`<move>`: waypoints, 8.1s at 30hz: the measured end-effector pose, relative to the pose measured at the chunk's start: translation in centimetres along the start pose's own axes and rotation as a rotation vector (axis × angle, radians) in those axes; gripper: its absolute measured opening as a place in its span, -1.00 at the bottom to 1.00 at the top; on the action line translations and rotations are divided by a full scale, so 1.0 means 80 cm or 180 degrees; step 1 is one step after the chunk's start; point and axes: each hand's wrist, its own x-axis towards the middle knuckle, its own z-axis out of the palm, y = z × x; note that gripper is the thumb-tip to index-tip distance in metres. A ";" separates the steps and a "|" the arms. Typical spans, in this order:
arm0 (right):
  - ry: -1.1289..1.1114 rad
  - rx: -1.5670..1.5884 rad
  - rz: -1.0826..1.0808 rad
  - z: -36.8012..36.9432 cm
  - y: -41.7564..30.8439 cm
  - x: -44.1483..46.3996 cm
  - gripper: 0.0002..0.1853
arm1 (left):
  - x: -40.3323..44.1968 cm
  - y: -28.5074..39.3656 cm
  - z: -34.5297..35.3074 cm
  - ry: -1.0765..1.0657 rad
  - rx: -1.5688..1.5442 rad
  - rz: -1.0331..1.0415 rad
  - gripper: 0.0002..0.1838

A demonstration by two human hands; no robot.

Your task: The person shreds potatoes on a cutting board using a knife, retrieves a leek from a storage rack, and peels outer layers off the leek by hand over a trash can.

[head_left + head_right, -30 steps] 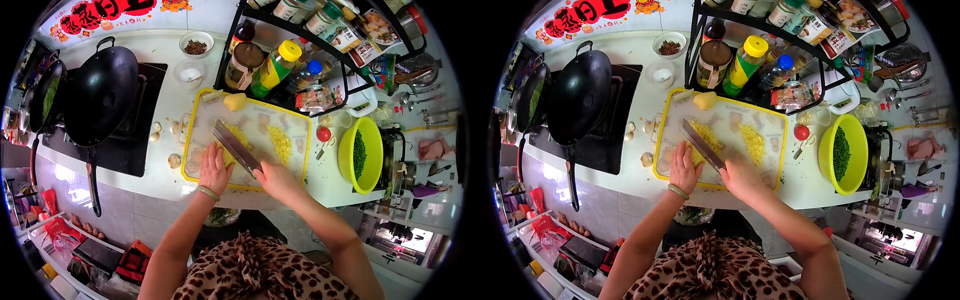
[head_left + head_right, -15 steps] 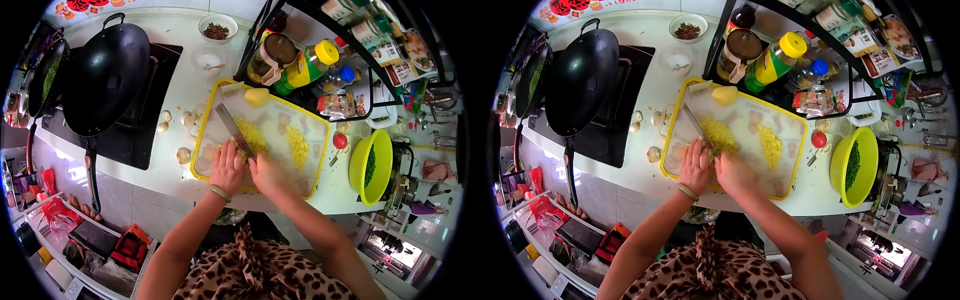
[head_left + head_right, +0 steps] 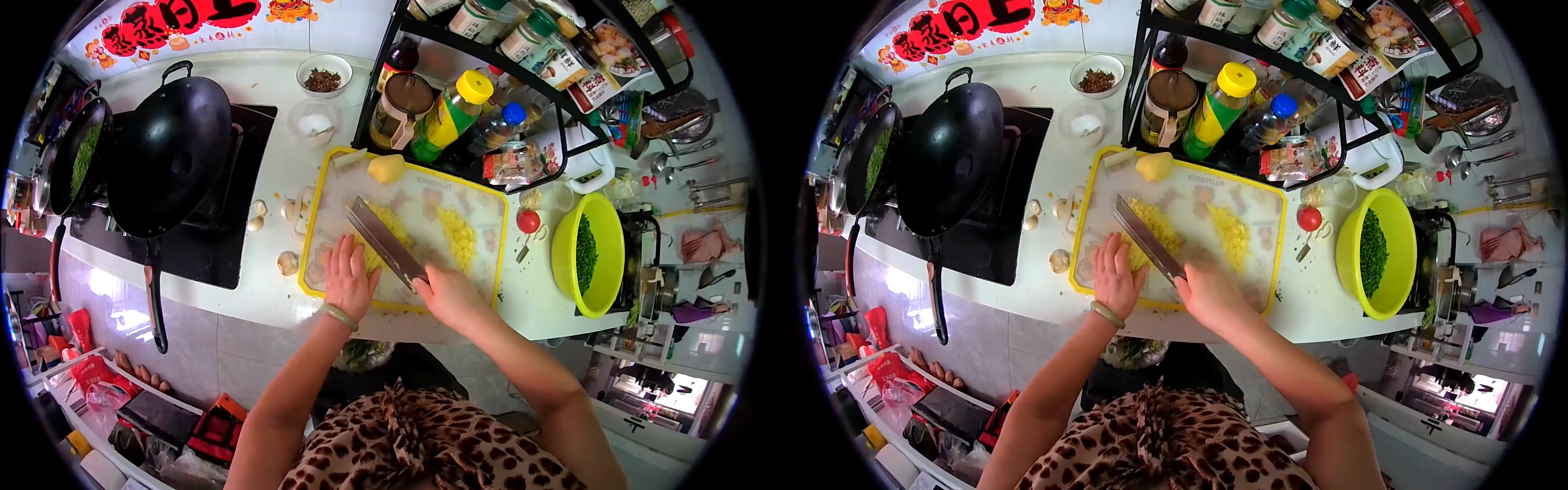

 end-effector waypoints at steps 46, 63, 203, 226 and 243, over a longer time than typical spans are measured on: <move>0.0309 0.0240 0.0269 0.023 0.024 -0.016 -0.68 | 0.034 -0.016 -0.044 -0.0668 -0.0028 -0.0077 -0.57; -0.0112 -0.0627 0.0042 0.027 0.007 -0.007 -0.73 | 0.005 0.017 0.013 -0.0113 0.0775 -0.0631 -0.42; 0.0302 -0.0460 -0.0035 0.088 -0.004 0.048 -0.71 | -0.004 0.000 0.004 0.0305 -0.0617 -0.0583 -0.83; -0.0186 -0.0222 -0.0327 0.033 0.002 0.024 -0.71 | -0.002 -0.013 0.002 0.0375 -0.0523 -0.0428 -0.83; 0.0358 -0.0167 -0.0422 0.032 -0.001 0.021 -0.70 | -0.005 -0.010 -0.022 0.0240 -0.0611 -0.0289 -0.71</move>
